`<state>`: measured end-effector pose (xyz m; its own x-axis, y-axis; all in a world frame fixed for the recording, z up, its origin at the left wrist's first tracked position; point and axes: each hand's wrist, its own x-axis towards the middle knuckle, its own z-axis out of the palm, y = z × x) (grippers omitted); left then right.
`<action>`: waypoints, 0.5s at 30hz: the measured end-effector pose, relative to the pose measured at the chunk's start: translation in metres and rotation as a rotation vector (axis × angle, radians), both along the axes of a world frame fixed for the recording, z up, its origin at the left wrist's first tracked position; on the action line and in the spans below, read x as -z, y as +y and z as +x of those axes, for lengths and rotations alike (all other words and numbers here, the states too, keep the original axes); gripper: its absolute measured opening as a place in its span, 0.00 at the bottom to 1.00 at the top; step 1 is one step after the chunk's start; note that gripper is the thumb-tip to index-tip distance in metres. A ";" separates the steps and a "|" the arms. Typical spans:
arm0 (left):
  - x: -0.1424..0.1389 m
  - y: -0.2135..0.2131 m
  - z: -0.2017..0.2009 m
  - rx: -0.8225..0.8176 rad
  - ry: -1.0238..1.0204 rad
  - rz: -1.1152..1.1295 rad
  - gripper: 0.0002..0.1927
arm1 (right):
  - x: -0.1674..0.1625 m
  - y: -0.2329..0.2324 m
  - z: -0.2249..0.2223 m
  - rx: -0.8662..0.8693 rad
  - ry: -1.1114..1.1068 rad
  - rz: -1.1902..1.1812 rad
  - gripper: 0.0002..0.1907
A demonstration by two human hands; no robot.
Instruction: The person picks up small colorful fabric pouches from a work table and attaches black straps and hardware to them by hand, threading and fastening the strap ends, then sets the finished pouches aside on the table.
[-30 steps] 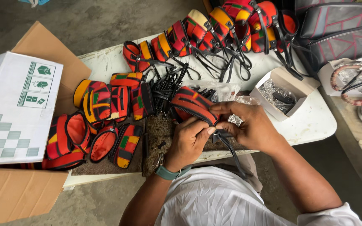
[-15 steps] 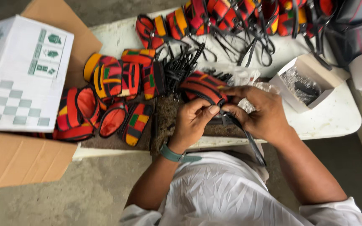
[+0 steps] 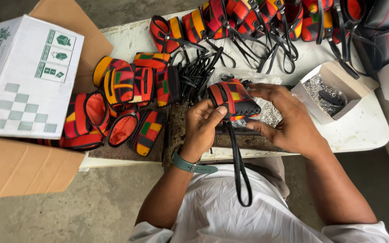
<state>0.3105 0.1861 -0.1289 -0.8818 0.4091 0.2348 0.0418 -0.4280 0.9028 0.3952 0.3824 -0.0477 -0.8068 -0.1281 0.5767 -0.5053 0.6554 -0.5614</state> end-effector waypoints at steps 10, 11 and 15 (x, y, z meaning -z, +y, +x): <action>0.030 0.003 -0.006 -0.009 0.005 0.112 0.07 | 0.049 -0.018 -0.005 -0.008 0.097 -0.001 0.31; 0.027 0.005 -0.007 0.009 -0.060 0.145 0.04 | 0.052 -0.017 -0.006 -0.008 0.083 -0.018 0.29; 0.005 -0.001 -0.009 0.187 -0.235 0.208 0.06 | 0.059 -0.010 -0.010 0.015 0.002 -0.260 0.26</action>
